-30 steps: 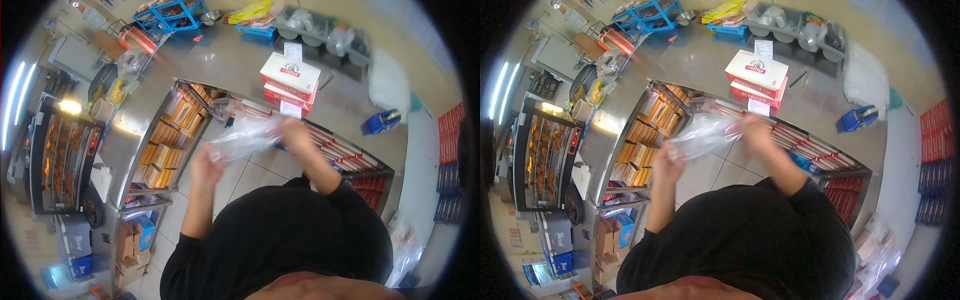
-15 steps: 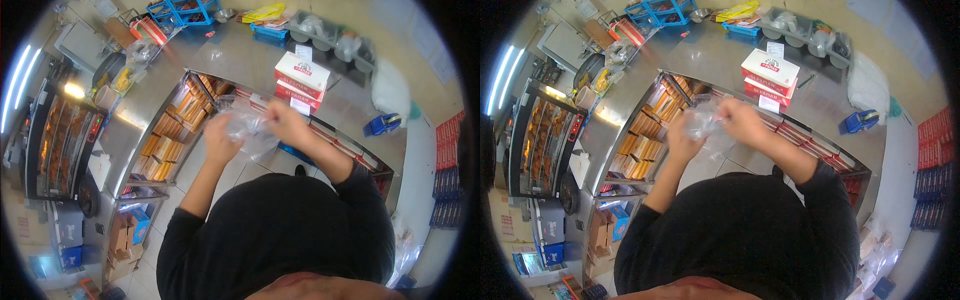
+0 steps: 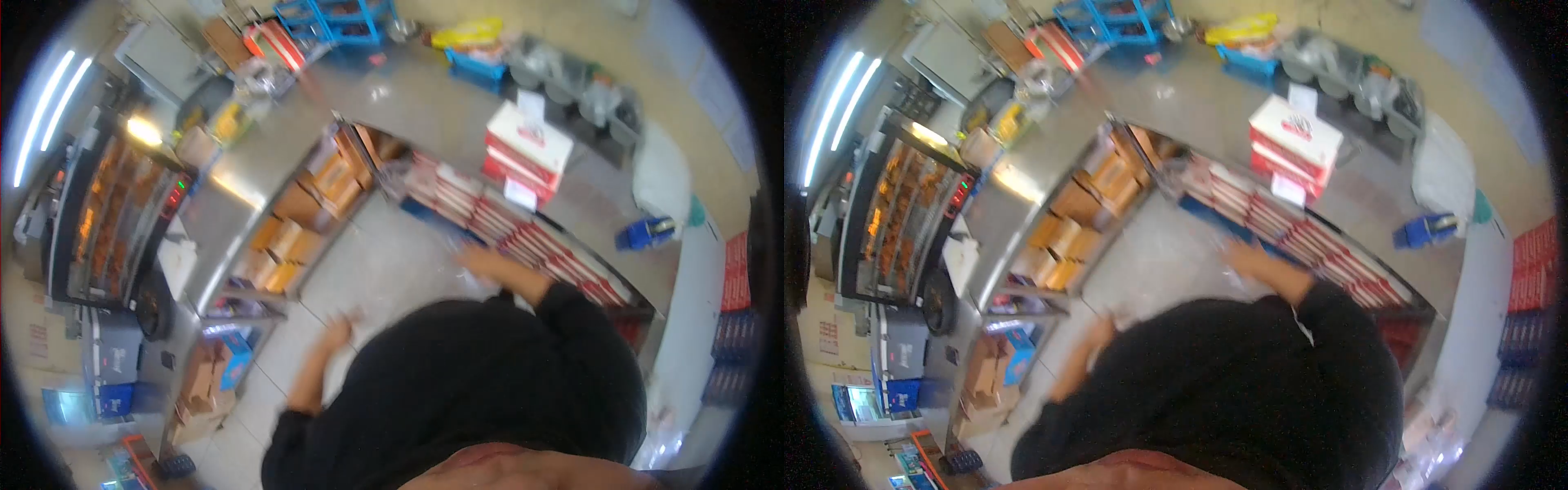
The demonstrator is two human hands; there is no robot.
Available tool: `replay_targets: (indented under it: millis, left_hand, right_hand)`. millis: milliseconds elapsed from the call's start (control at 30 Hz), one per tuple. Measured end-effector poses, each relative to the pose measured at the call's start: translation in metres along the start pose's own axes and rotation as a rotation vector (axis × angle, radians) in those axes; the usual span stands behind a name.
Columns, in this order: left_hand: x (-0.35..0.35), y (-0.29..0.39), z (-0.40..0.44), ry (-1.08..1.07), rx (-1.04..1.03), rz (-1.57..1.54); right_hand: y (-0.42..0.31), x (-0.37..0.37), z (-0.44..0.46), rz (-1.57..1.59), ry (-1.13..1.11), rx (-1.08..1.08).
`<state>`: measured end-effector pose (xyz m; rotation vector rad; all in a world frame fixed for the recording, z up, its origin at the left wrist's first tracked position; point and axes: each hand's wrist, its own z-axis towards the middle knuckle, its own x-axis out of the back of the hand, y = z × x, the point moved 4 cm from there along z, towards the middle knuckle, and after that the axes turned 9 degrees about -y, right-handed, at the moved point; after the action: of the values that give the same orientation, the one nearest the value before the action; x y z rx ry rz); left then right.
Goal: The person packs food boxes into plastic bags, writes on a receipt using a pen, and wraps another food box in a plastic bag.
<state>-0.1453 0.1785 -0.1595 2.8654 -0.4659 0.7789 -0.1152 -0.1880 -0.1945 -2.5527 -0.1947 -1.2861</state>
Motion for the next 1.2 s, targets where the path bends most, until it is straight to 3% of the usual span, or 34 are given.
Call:
replay_targets:
  millis: [33,67,100,167,200,233,267,367,400,433,467,500,533,567,600,633,667,700,733,767,800,833,867,933,1000,1033,1067,1133,1167,1200]
  left_hand:
    - [-0.031,0.014,0.014,-0.026,-0.114,-0.147]
    - [-0.048,0.028,0.025,-0.003,-0.23,-0.335]
    - [-0.051,0.039,0.029,0.001,-0.342,-0.503]
    - [-0.055,0.05,0.035,-0.061,-0.539,-0.726]
    - [-0.051,0.054,0.037,-0.109,-0.621,-0.788]
    - [-0.046,0.058,0.039,-0.15,-0.699,-0.839]
    - [-0.038,0.059,0.041,-0.162,-0.763,-0.867]
    - [-0.003,0.047,0.053,-0.066,-0.793,-0.871]
    - [0.02,0.036,0.055,0.016,-0.678,-0.874]
    - [0.043,0.026,0.057,0.09,-0.562,-0.881]
    - [0.069,0.006,0.056,0.241,-0.318,-0.879]
    - [0.098,-0.008,0.05,0.349,-0.429,-1.583]
    - [0.123,-0.022,0.039,0.454,-0.511,-2.288]
    - [0.16,-0.027,0.012,0.522,-0.667,-2.342]
    - [0.196,-0.029,-0.014,0.594,-0.842,-2.387]
    - [0.217,-0.03,-0.026,0.601,-0.841,-2.38]
    - [0.237,-0.022,-0.032,0.404,-0.807,-2.103]
    - [0.253,-0.012,-0.037,0.219,-0.762,-1.824]
    - [0.272,0.002,-0.045,0.211,-0.758,-1.827]
    - [0.296,0.023,-0.052,0.424,-0.566,-1.144]
    - [0.31,0.037,-0.055,0.568,-0.361,-0.451]
    - [0.308,0.027,-0.031,0.531,-0.364,-0.511]
    - [0.307,0.01,-0.002,0.521,-0.376,-0.505]
    - [0.335,-0.029,0.018,1.107,-0.3,-0.835]
    - [0.382,-0.021,0.005,0.806,-0.782,-1.879]
    - [0.399,-0.011,-0.005,0.574,-0.945,-2.006]
    - [0.41,-0.013,-0.002,0.543,-0.951,-2.001]
    - [0.431,0.003,-0.001,-0.097,-1.387,-1.622]
    - [0.445,0.007,0.003,-0.398,-1.351,-1.485]
    - [0.462,0.01,0.011,-0.436,-1.344,-1.48]
  right_hand:
    - [0.01,-0.026,-0.009,0.175,-0.066,0.112]
    - [0.016,-0.036,-0.019,0.308,0.043,-0.046]
    - [0.018,-0.027,-0.008,0.306,0.044,-0.047]
    - [0.023,-0.062,0.002,1.177,-0.236,-0.21]
    - [0.024,-0.081,0.01,1.634,-0.3,-0.302]
    - [0.021,-0.079,0.029,2.173,-0.214,-0.23]
    - [0.027,-0.071,0.046,2.197,-0.137,-0.183]
    - [-0.004,0.067,0.061,2.317,0.166,0.053]
    - [-0.002,0.094,0.06,2.313,0.172,0.052]
    - [0.004,0.122,0.06,2.018,0.257,0.146]
    - [0.01,0.151,0.056,1.722,0.329,0.23]
    - [0.018,0.178,0.044,1.731,0.327,0.229]
    - [0.017,0.213,0.026,1.178,0.344,0.329]
    - [0.013,0.23,0.021,0.621,0.347,0.407]
    - [0.02,0.231,0.03,0.629,0.353,0.414]
    - [0.031,0.23,0.038,0.591,0.504,0.357]
    - [0.04,0.234,0.044,0.549,0.653,0.296]
    - [0.044,0.251,0.048,0.55,0.654,0.295]
    - [0.058,0.273,0.046,1.301,0.702,0.358]
    - [0.067,0.28,0.045,2.06,0.692,0.387]
    - [0.072,0.285,0.04,2.065,0.693,0.368]
    - [0.067,0.293,0.037,2.135,0.435,0.646]
    - [0.064,0.301,0.031,2.092,0.385,0.66]
    - [0.058,0.318,0.018,2.0,0.291,0.689]
    - [0.056,0.333,0.013,0.664,0.383,0.157]
    - [0.067,0.316,0.031,0.591,0.4,0.099]
    - [0.076,0.311,0.037,0.6,0.404,0.074]
    - [0.106,0.319,0.029,0.722,0.967,-0.177]
    - [0.124,0.317,0.03,1.389,1.064,-0.04]
    - [0.131,0.315,0.03,2.061,1.11,0.133]
